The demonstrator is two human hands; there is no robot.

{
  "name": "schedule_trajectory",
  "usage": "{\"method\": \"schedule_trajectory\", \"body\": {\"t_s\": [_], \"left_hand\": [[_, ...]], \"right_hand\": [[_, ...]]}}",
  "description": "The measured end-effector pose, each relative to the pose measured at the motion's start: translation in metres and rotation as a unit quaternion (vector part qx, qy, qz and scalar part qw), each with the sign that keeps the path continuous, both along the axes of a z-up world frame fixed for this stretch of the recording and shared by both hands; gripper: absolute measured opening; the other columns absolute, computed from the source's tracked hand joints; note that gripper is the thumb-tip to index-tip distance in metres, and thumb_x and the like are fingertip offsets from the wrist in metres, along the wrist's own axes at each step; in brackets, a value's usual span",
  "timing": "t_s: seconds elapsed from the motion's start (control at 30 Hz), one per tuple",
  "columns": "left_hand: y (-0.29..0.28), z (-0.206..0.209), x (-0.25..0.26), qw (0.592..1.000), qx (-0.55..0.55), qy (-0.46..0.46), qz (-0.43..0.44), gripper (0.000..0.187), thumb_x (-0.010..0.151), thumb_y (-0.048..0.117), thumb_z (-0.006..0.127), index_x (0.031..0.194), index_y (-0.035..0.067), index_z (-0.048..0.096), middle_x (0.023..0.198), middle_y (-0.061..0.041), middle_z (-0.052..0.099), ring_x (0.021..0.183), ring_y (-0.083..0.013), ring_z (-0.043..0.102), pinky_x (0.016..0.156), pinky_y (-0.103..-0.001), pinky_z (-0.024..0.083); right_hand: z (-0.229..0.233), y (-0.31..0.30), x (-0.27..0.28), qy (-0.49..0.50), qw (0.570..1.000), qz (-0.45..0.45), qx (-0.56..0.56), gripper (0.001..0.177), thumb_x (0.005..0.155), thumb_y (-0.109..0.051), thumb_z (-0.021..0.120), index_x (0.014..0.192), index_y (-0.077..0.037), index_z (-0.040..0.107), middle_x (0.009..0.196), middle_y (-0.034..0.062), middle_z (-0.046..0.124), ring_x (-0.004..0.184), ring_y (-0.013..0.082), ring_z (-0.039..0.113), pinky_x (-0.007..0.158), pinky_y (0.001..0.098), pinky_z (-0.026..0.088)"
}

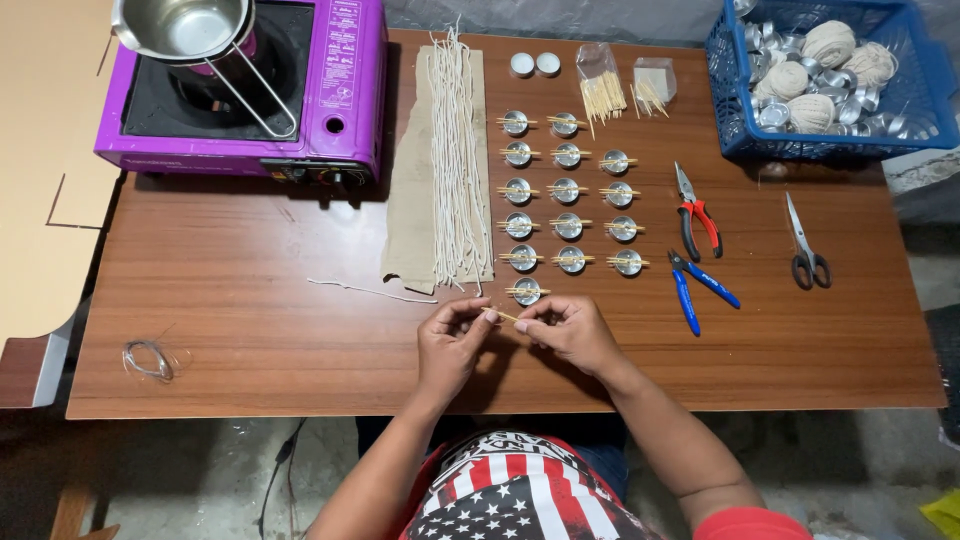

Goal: Assembling candle wicks by threading cotton strings through metal sustainer bases and crimping them with pliers.

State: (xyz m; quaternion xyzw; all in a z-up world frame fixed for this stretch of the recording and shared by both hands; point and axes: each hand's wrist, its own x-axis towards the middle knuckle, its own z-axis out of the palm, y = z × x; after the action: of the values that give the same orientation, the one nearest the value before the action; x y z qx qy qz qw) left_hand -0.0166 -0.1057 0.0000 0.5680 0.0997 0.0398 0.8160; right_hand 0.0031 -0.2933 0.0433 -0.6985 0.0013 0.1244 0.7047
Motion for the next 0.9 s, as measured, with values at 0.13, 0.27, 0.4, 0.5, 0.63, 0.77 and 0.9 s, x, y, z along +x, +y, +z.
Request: {"method": "schedule_trajectory", "body": {"t_s": [0.13, 0.27, 0.4, 0.5, 0.63, 0.77, 0.9], "left_hand": [[-0.003, 0.003, 0.001, 1.0, 0.012, 0.0, -0.001, 0.023, 0.084, 0.0, 0.083, 0.106, -0.001, 0.077, 0.09, -0.015, 0.079, 0.077, -0.0141, 0.075, 0.069, -0.028, 0.065], [-0.002, 0.002, 0.005, 0.999, 0.032, -0.003, -0.019, 0.021, 0.084, 0.001, 0.084, 0.104, 0.0, 0.077, 0.088, -0.012, 0.079, 0.077, -0.0129, 0.074, 0.07, -0.028, 0.063], [0.006, 0.014, 0.018, 0.996, 0.066, -0.014, -0.054, 0.019, 0.081, 0.002, 0.086, 0.099, 0.001, 0.079, 0.085, -0.012, 0.079, 0.075, -0.0142, 0.075, 0.068, -0.029, 0.064], [0.01, 0.022, 0.027, 0.998, 0.046, -0.016, -0.035, 0.022, 0.083, 0.0, 0.084, 0.105, -0.001, 0.078, 0.086, -0.014, 0.078, 0.076, -0.0162, 0.074, 0.071, -0.032, 0.065], [0.027, 0.027, 0.032, 0.996, 0.078, -0.022, -0.026, 0.023, 0.086, 0.001, 0.081, 0.108, 0.0, 0.076, 0.084, -0.015, 0.078, 0.075, -0.0175, 0.074, 0.072, -0.032, 0.064], [0.038, 0.029, 0.031, 0.997, 0.075, -0.003, 0.006, 0.019, 0.089, 0.0, 0.078, 0.107, -0.003, 0.075, 0.089, -0.018, 0.078, 0.08, -0.0216, 0.075, 0.075, -0.035, 0.064], [0.045, 0.024, 0.029, 0.998, 0.062, 0.01, 0.025, 0.019, 0.088, -0.001, 0.079, 0.106, -0.005, 0.075, 0.09, -0.019, 0.078, 0.082, -0.0235, 0.076, 0.075, -0.037, 0.065]], "right_hand": [[0.003, -0.003, 0.004, -0.018, 0.999, 0.01, -0.03, 0.016, 0.076, 0.003, 0.082, 0.092, 0.004, 0.08, 0.057, 0.0145, 0.07, 0.049, 0.0107, 0.061, 0.047, 0.0217, 0.051], [0.001, -0.009, 0.008, -0.009, 0.997, 0.03, -0.065, 0.016, 0.078, 0.0, 0.083, 0.093, 0.001, 0.081, 0.06, 0.0114, 0.071, 0.054, 0.0095, 0.06, 0.052, 0.023, 0.052], [0.01, -0.014, 0.014, -0.035, 0.992, 0.041, -0.112, 0.013, 0.079, -0.005, 0.084, 0.092, -0.005, 0.084, 0.062, 0.0096, 0.074, 0.057, 0.009, 0.06, 0.055, 0.0253, 0.053], [0.025, -0.023, 0.024, -0.065, 0.986, 0.035, -0.15, 0.012, 0.08, -0.008, 0.083, 0.092, -0.008, 0.084, 0.063, 0.008, 0.074, 0.061, 0.0094, 0.06, 0.059, 0.0268, 0.053], [0.034, -0.069, 0.07, -0.116, 0.954, -0.07, -0.266, 0.01, 0.085, -0.013, 0.078, 0.093, -0.011, 0.083, 0.077, 0.0122, 0.078, 0.075, 0.0191, 0.072, 0.072, 0.0359, 0.058], [0.006, -0.144, 0.156, -0.153, 0.839, -0.174, -0.492, 0.009, 0.09, -0.025, 0.073, 0.094, -0.022, 0.081, 0.079, 0.0027, 0.075, 0.08, 0.0275, 0.074, 0.074, 0.0409, 0.057], [-0.024, -0.185, 0.228, -0.12, 0.768, -0.25, -0.577, 0.012, 0.084, -0.026, 0.069, 0.082, -0.031, 0.08, 0.071, -0.0027, 0.073, 0.073, 0.029, 0.073, 0.067, 0.0407, 0.06]]}}
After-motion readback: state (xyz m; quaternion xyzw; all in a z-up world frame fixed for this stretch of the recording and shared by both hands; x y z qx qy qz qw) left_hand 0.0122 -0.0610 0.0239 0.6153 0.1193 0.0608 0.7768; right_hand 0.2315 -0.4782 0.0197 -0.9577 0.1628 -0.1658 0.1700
